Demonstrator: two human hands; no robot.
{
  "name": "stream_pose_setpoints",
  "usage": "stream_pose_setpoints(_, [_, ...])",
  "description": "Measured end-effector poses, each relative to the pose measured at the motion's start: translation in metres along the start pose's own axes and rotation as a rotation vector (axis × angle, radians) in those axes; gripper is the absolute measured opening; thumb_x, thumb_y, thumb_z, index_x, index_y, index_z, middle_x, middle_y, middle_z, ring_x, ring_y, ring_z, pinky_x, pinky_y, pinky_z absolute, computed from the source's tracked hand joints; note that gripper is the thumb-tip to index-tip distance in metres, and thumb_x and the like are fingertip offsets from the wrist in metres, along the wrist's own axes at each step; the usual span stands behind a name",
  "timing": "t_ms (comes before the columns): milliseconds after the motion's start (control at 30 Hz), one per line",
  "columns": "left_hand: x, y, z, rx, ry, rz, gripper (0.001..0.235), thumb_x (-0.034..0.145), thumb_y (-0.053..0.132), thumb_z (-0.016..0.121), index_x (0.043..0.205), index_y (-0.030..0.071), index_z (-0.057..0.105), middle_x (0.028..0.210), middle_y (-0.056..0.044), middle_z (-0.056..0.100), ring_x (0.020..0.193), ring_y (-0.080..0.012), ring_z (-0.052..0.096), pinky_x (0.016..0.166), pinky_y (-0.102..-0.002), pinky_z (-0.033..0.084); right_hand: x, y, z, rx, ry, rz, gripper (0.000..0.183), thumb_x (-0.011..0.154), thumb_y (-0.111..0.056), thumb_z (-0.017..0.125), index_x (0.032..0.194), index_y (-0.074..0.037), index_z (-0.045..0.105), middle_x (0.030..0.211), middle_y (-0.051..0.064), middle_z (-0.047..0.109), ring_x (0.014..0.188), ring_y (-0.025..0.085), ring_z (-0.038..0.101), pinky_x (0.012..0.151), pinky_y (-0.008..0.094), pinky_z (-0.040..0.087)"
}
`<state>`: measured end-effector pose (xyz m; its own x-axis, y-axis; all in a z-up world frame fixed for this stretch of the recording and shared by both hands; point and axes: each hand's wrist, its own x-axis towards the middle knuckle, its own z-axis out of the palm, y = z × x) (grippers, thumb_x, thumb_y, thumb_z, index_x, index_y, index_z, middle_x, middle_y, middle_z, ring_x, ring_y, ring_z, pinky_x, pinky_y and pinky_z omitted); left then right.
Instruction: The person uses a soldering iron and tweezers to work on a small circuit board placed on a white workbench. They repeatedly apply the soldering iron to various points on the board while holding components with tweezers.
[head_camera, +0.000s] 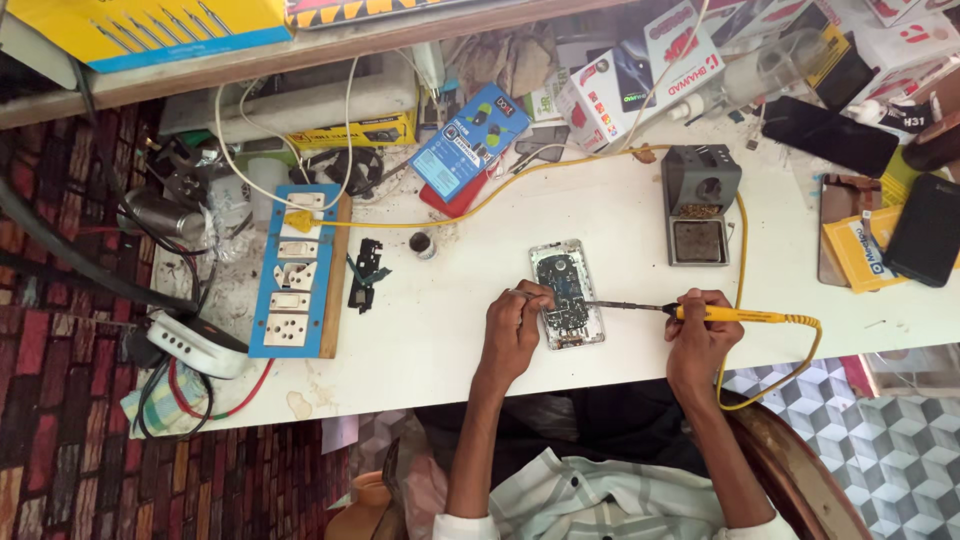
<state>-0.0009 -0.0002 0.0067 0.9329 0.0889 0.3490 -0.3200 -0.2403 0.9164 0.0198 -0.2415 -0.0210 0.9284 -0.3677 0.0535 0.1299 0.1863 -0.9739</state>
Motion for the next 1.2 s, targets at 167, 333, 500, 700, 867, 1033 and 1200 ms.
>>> stream_pose_setpoints(167, [0.0005,-0.0035,-0.0001,-0.017,0.008,0.009,0.016,0.101,-0.002,0.055,0.086,-0.006,0.057,0.091,-0.013,0.073,0.08,-0.0245,0.07,0.077,-0.035,0.056,0.0006,0.0027,-0.0021,-0.012,0.005,0.012,0.025,0.111,-0.011,0.059,0.088,0.0,0.056,0.071,0.003,0.051,0.05,0.008,0.041,0.048,0.024,0.037])
stream_pose_setpoints(333, [0.0019,-0.0013,0.0001,-0.03,0.019,0.024,0.017,0.1,-0.003,0.055,0.084,-0.005,0.058,0.091,-0.014,0.073,0.081,-0.0256,0.071,0.077,-0.035,0.056,0.0021,0.0051,-0.0023,0.038,0.023,0.003,0.023,0.109,-0.009,0.058,0.088,-0.002,0.053,0.08,0.004,0.059,0.054,0.007,0.044,0.048,0.025,0.039])
stream_pose_setpoints(500, [-0.0005,0.0001,-0.0002,0.005,0.017,0.021,0.015,0.099,-0.004,0.055,0.086,-0.005,0.06,0.091,-0.013,0.073,0.081,-0.0254,0.071,0.077,-0.035,0.056,0.0015,0.0069,-0.0042,0.065,0.003,0.018,0.023,0.111,-0.01,0.058,0.09,-0.001,0.055,0.076,0.005,0.054,0.051,0.009,0.044,0.05,0.025,0.04])
stream_pose_setpoints(700, [-0.0001,-0.0019,0.0,0.018,0.01,0.018,0.013,0.099,-0.005,0.055,0.088,-0.005,0.061,0.092,-0.013,0.074,0.081,-0.0251,0.071,0.077,-0.035,0.056,0.0022,0.0072,-0.0023,0.04,0.01,0.015,0.021,0.109,-0.01,0.059,0.09,-0.001,0.056,0.08,0.006,0.058,0.05,0.009,0.044,0.048,0.025,0.04])
stream_pose_setpoints(867, [0.0014,-0.0043,0.0019,0.024,0.018,0.058,0.009,0.1,-0.005,0.055,0.092,-0.005,0.057,0.091,-0.013,0.073,0.081,-0.0248,0.071,0.077,-0.035,0.057,0.0036,0.0056,-0.0012,-0.003,0.017,0.02,0.024,0.109,-0.011,0.059,0.088,0.0,0.056,0.081,0.005,0.058,0.051,0.007,0.042,0.047,0.025,0.038])
stream_pose_setpoints(1033, [0.0019,-0.0044,0.0013,0.008,0.034,0.091,0.01,0.1,-0.007,0.054,0.091,-0.004,0.055,0.092,-0.014,0.073,0.081,-0.0257,0.072,0.078,-0.036,0.057,0.0029,0.0051,-0.001,-0.046,0.027,0.036,0.024,0.109,-0.011,0.059,0.087,-0.001,0.055,0.077,0.004,0.056,0.051,0.006,0.04,0.046,0.024,0.037])
stream_pose_setpoints(1200, [-0.0011,-0.0047,0.0013,0.054,0.041,0.084,0.011,0.098,-0.008,0.054,0.088,-0.005,0.058,0.09,-0.015,0.074,0.08,-0.0264,0.072,0.076,-0.036,0.057,0.0005,0.0045,0.0011,-0.011,0.028,0.022,0.023,0.107,-0.011,0.059,0.086,-0.003,0.055,0.071,0.001,0.053,0.05,0.004,0.039,0.044,0.023,0.034])
